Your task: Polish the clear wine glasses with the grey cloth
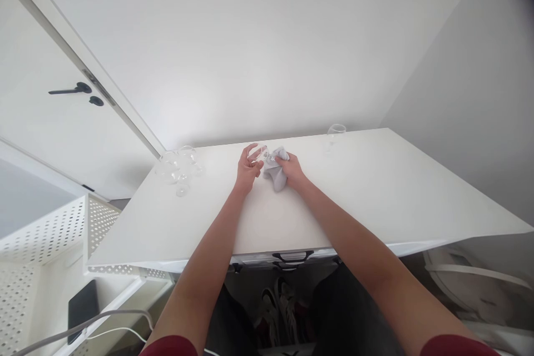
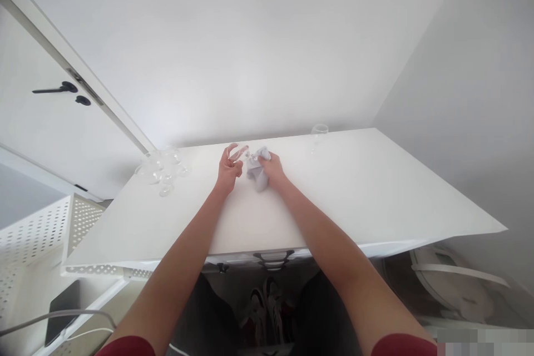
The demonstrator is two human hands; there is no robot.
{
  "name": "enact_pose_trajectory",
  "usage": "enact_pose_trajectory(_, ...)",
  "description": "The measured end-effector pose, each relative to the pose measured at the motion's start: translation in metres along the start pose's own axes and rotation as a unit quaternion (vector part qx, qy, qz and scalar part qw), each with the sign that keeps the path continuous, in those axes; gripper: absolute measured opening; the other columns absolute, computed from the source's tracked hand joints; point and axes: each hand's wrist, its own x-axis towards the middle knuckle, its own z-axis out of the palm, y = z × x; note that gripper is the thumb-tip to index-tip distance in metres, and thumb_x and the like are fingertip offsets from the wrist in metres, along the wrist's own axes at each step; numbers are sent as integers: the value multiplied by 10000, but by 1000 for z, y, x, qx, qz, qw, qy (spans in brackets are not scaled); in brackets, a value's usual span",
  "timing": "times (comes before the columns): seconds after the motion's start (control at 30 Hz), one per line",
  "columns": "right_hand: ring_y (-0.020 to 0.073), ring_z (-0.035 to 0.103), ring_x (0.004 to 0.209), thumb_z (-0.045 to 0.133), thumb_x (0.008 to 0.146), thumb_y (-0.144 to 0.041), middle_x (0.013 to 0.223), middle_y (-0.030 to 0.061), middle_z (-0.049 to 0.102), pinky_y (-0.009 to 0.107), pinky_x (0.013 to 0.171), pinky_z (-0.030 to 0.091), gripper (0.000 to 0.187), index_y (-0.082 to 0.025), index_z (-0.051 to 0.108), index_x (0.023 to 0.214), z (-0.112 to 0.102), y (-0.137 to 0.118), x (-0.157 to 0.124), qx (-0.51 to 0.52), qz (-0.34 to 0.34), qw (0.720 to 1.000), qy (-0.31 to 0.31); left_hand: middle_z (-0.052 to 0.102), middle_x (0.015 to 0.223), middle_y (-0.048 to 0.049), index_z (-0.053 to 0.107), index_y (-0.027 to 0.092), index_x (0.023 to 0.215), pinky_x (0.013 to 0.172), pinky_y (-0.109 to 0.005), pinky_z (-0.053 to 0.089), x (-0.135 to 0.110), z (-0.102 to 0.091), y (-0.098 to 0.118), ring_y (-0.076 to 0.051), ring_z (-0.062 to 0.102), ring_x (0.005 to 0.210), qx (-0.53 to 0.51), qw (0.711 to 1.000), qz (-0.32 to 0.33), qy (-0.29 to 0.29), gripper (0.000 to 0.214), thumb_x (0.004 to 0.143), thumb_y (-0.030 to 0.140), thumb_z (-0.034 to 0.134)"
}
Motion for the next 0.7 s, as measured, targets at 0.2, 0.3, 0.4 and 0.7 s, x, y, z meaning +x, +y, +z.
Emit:
enact_pose_trajectory(0.2, 243, 684, 892, 816, 666, -409, 987, 76, 758, 375, 795, 547, 361, -204, 689, 934, -3, 1, 2, 4, -30, 996, 88, 685, 1414, -167, 486, 321, 1456, 492, -228, 370, -4, 6, 4, -37, 429, 530, 25, 999, -33, -16, 776, 787, 438, 862)
enact_pose_trajectory(0.3, 268, 708, 941, 761, 745, -515, 1041, 106, 763, 387, 790, 573, 393, -216, 669, 982, -4, 0, 5, 83, -1, 991, 104, 684, 1417, -183, 498, 306, 1450, 483, -230, 340, -5, 7, 7, -49, 454, 551, -6, 1000, -22, -14, 777, 783, 457, 866)
enact_pose_trajectory(0.4, 287, 713, 1001, 715, 799, -584, 1042, 105, 762, 386, 810, 584, 408, -230, 654, 993, -2, -3, 8, 81, 25, 986, 140, 682, 1408, -215, 487, 286, 1428, 479, -232, 315, -5, 6, 9, -38, 414, 521, -20, 1000, -13, -21, 768, 784, 471, 864)
enact_pose_trajectory(0.7, 285, 721, 969, 772, 719, -448, 968, 93, 775, 402, 874, 565, 341, -208, 687, 945, 2, -2, 3, 59, 23, 998, -18, 709, 1368, -169, 532, 299, 1381, 468, -230, 319, -4, 5, 7, -13, 351, 478, 6, 999, -32, -15, 768, 724, 420, 911)
